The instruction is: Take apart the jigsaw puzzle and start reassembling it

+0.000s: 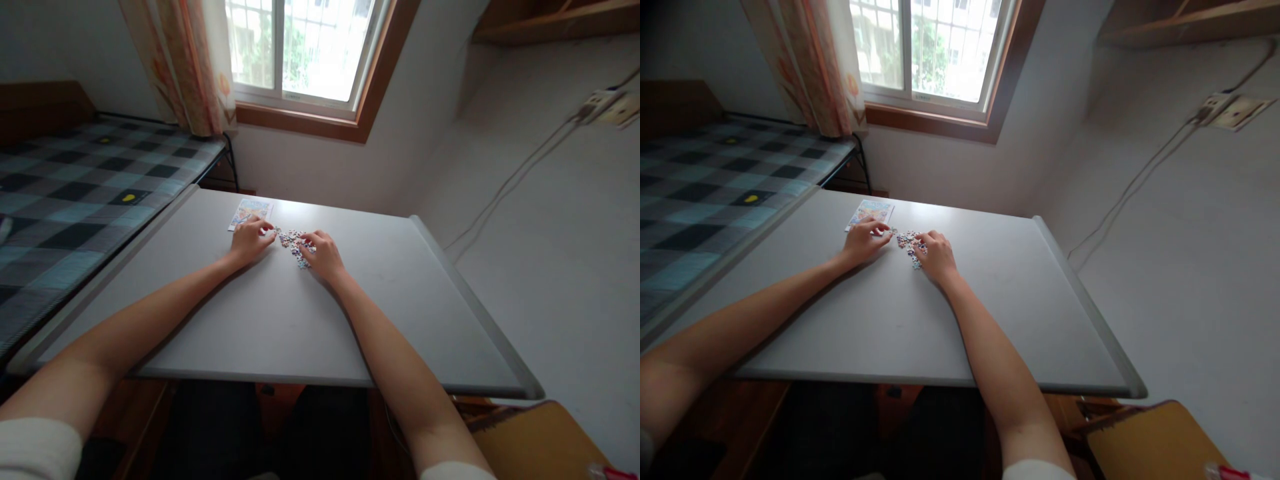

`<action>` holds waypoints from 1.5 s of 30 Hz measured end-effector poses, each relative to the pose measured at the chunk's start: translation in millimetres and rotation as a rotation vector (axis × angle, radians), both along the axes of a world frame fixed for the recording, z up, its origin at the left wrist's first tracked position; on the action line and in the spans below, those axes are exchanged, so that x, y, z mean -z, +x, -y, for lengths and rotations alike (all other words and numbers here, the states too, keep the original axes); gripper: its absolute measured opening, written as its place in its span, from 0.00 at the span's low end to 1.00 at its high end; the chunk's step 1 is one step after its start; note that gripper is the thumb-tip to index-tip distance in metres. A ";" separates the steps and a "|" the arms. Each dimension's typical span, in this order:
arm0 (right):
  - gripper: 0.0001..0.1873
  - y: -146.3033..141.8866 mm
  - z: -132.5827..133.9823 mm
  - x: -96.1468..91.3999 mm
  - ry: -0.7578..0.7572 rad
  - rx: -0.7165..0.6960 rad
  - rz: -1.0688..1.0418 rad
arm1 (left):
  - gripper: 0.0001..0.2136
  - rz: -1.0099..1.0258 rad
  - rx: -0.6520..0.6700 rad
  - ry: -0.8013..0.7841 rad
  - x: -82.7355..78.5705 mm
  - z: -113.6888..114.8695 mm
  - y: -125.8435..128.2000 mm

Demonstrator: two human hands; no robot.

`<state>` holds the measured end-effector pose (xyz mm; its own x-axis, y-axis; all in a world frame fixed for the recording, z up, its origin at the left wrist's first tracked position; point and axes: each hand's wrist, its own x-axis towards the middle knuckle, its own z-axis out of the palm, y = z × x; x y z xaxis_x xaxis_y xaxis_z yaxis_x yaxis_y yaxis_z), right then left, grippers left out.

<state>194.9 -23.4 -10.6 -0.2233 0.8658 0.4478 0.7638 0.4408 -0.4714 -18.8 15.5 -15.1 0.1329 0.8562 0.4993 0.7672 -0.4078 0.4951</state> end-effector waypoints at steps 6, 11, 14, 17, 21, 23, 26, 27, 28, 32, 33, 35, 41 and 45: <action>0.12 -0.4 1.7 -1.3 -0.037 0.050 0.085 | 0.10 -0.186 -0.135 -0.066 0.0 0.1 -1.5; 0.16 -8.1 8.5 0.1 -0.024 0.003 0.181 | 0.11 -0.170 -0.188 -0.014 4.8 -0.9 -2.0; 0.21 -16.4 12.9 0.6 -0.026 -0.057 0.279 | 0.11 -0.144 -0.208 0.008 6.1 -3.1 -3.8; 0.27 -25.8 11.5 -1.1 -0.039 -0.038 0.353 | 0.11 -0.093 -0.249 -0.014 5.7 -6.2 -5.6; 0.28 -41.4 -3.5 -4.8 -0.091 0.022 0.400 | 0.10 -0.025 -0.295 -0.042 5.0 -9.8 -7.1; 0.27 -51.5 -13.9 -4.9 -0.133 0.054 0.407 | 0.10 -0.004 -0.309 -0.043 5.1 -10.7 -7.4; 0.26 -67.9 -26.4 -1.8 -0.154 0.099 0.391 | 0.10 0.012 -0.308 -0.031 5.7 -11.0 -7.6; 0.26 -72.8 -28.9 -0.2 -0.158 0.104 0.388 | 0.10 0.013 -0.304 -0.029 5.8 -11.0 -7.6; 0.25 -76.9 -30.6 1.5 -0.163 0.112 0.385 | 0.10 0.013 -0.299 -0.031 5.9 -11.0 -7.6; 0.23 -82.3 -30.5 6.1 -0.165 0.113 0.390 | 0.10 0.018 -0.284 -0.047 6.0 -11.7 -7.8; 0.23 -80.9 -29.5 6.4 -0.161 0.114 0.391 | 0.10 0.023 -0.279 -0.046 6.2 -12.1 -7.9; 0.23 -75.6 -27.2 6.0 -0.155 0.112 0.396 | 0.10 0.030 -0.265 -0.037 6.9 -12.9 -7.9; 0.22 -52.4 -19.8 4.4 -0.163 0.117 0.401 | 0.08 0.014 -0.202 -0.045 6.9 -12.2 -5.4; 0.21 -36.2 -15.2 4.8 -0.147 0.111 0.403 | 0.08 -0.052 -0.159 -0.070 4.1 -10.3 -2.7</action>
